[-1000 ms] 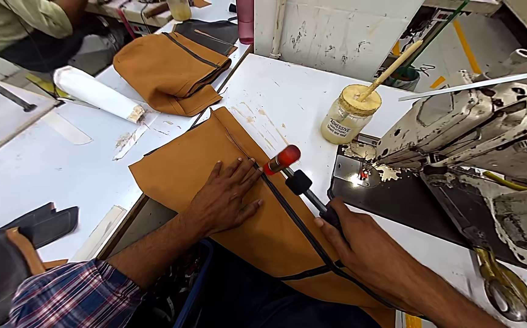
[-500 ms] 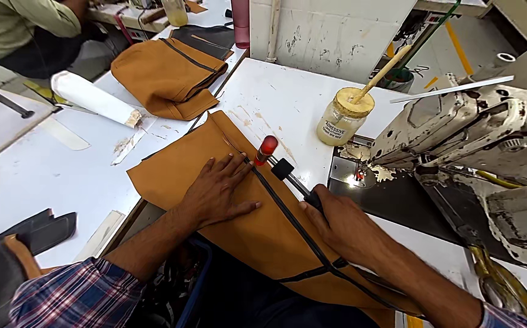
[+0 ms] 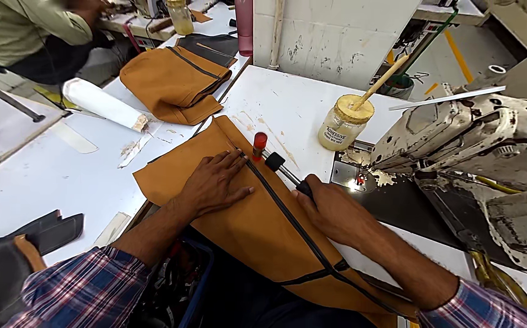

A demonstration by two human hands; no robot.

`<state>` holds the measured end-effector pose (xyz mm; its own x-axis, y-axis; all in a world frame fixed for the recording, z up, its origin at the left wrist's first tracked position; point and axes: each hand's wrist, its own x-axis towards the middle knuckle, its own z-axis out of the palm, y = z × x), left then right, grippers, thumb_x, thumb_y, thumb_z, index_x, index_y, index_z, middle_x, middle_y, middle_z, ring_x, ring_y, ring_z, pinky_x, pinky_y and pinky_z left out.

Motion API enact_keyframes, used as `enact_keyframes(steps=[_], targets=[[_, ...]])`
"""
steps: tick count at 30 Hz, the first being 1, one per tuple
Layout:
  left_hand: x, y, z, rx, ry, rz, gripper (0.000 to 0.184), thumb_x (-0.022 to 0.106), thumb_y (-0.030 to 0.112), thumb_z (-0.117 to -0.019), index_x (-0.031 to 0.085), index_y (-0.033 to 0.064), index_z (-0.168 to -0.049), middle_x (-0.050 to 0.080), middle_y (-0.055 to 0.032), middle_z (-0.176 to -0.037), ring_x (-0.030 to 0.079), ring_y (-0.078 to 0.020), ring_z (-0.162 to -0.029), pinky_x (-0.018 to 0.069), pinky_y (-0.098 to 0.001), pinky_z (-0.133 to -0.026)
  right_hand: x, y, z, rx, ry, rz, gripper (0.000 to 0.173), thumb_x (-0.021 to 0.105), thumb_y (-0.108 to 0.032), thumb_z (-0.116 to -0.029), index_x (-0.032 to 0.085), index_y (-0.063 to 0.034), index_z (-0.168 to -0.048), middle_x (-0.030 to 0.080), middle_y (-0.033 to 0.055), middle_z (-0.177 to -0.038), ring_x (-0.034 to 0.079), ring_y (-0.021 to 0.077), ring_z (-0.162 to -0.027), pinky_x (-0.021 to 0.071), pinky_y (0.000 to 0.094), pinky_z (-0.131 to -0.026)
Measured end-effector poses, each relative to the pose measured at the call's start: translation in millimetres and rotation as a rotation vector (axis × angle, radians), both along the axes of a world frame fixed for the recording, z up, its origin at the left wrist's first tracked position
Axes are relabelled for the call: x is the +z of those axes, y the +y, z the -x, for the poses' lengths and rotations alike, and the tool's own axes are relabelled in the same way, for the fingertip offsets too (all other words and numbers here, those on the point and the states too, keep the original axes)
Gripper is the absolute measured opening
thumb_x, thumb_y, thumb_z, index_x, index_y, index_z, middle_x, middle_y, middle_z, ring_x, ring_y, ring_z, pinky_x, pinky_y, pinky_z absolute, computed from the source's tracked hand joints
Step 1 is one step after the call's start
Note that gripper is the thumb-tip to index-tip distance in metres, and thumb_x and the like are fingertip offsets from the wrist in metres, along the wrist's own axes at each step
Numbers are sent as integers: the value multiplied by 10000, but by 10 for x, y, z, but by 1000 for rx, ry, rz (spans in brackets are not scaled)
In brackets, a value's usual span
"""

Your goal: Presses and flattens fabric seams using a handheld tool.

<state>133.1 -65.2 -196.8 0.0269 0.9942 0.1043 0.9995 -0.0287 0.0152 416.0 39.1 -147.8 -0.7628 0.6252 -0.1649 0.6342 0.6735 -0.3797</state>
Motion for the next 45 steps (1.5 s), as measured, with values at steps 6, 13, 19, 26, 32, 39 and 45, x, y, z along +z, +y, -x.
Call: enact_keyframes(steps=[6, 13, 19, 26, 32, 39, 45], targets=[[-27, 119, 186, 18, -14, -6, 741, 245, 663, -1024, 474, 186, -1543, 416, -58, -1619, 429, -277, -1461, 381, -522, -1131, 33, 69, 187, -11, -121, 59, 346, 419, -449, -1085, 541, -126, -1071, 569, 32, -725, 630, 209, -667, 526, 410, -596], [-14, 216, 426, 12, -43, 17, 683, 247, 577, -1052, 468, 157, -1544, 407, -79, -1622, 409, -291, -1477, 348, -520, -1176, 8, 131, 344, -5, -134, 83, 370, 414, -447, -1089, 549, -102, -1107, 589, 63, -761, 648, 238, -702, 543, 436, -624], [-8, 292, 572, 17, -52, 10, 675, 262, 553, -1059, 465, 128, -1541, 405, -95, -1622, 403, -289, -1484, 331, -490, -1202, -13, 167, 463, 29, -96, 71, 377, 400, -460, -1090, 538, -110, -1101, 570, 53, -742, 630, 225, -674, 534, 417, -606], [-10, 413, 773, 30, -65, 15, 666, 282, 535, -1065, 459, 105, -1541, 411, -124, -1611, 395, -284, -1489, 320, -469, -1219, -16, 247, 609, 33, -33, 34, 354, 411, -453, -1089, 523, -119, -1076, 538, 33, -699, 593, 194, -611, 508, 387, -553], [-3, 472, 899, 7, -82, -8, 661, 299, 511, -1068, 468, 68, -1528, 428, -140, -1597, 400, -274, -1488, 319, -444, -1224, 85, 276, 744, -19, -23, -6, 361, 423, -446, -1089, 541, -106, -1059, 551, 52, -693, 605, 223, -603, 510, 418, -533], [27, 525, 1002, 52, -138, -23, 675, 317, 533, -1063, 462, 70, -1532, 423, -118, -1604, 410, -243, -1483, 334, -435, -1216, 144, 303, 893, -32, -29, 38, 376, 440, -431, -1091, 564, -79, -1049, 575, 89, -718, 621, 257, -623, 509, 452, -541], [-47, 544, 1050, 122, -230, -26, 766, 323, 616, -1031, 405, 78, -1570, 392, -126, -1624, 349, -240, -1519, 296, -444, -1240, 141, 391, 1041, 9, -138, 63, 373, 425, -421, -1098, 561, -74, -1080, 584, 107, -738, 633, 273, -659, 515, 471, -579]])
